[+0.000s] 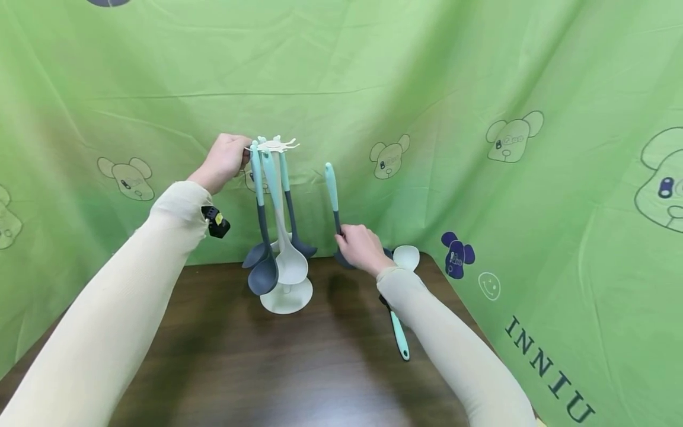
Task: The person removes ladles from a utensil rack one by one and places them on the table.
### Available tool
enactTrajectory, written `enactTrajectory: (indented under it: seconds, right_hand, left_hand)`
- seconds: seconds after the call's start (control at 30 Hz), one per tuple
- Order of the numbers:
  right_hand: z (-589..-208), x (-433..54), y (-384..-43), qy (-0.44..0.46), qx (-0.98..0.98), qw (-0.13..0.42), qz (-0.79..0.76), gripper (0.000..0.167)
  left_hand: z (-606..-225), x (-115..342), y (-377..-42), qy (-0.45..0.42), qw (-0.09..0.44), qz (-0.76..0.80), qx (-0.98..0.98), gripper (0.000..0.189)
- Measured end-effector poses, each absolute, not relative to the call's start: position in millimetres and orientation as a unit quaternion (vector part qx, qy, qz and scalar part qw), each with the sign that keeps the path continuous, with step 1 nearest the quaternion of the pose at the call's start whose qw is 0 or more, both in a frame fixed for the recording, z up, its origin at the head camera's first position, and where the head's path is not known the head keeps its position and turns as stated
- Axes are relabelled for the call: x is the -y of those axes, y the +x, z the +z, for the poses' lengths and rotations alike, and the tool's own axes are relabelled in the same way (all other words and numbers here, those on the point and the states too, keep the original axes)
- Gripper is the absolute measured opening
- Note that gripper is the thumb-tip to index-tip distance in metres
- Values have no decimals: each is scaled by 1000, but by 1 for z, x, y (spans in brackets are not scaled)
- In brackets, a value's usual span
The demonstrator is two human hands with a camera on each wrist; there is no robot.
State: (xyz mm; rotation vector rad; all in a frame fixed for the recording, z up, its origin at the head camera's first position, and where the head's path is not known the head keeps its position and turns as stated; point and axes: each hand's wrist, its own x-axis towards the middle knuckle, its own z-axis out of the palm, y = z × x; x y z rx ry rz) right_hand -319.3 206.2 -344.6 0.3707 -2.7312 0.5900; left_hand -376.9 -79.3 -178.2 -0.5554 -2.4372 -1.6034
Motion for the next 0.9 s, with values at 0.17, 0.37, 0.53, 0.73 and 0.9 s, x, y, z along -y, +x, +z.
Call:
enactTrajectory:
  seconds: [0.17,0.37,0.53,0.73,0.9]
  right_hand:
    - [-361,-215,-320,147,960,147,189,19]
    - [-384,-216,-324,170,958,140,183,16]
    - [-401,-221,-326,185,953,156,184,13]
    - [-421,-230,-326,204,948,181,162,10]
    - [-435,-237,-325,211,948,195,140,7]
  left_hand:
    - [-177,81,-378,-187,88,-537,818,44]
    - [-176,88,-378,-174,90,-532,824,44]
    - [-176,91,-376,-170,87,-533,824,44]
    - [-177,91,-376,-166,90,-537,822,45]
    - [-178,90,-377,-166,89,-539,821,45]
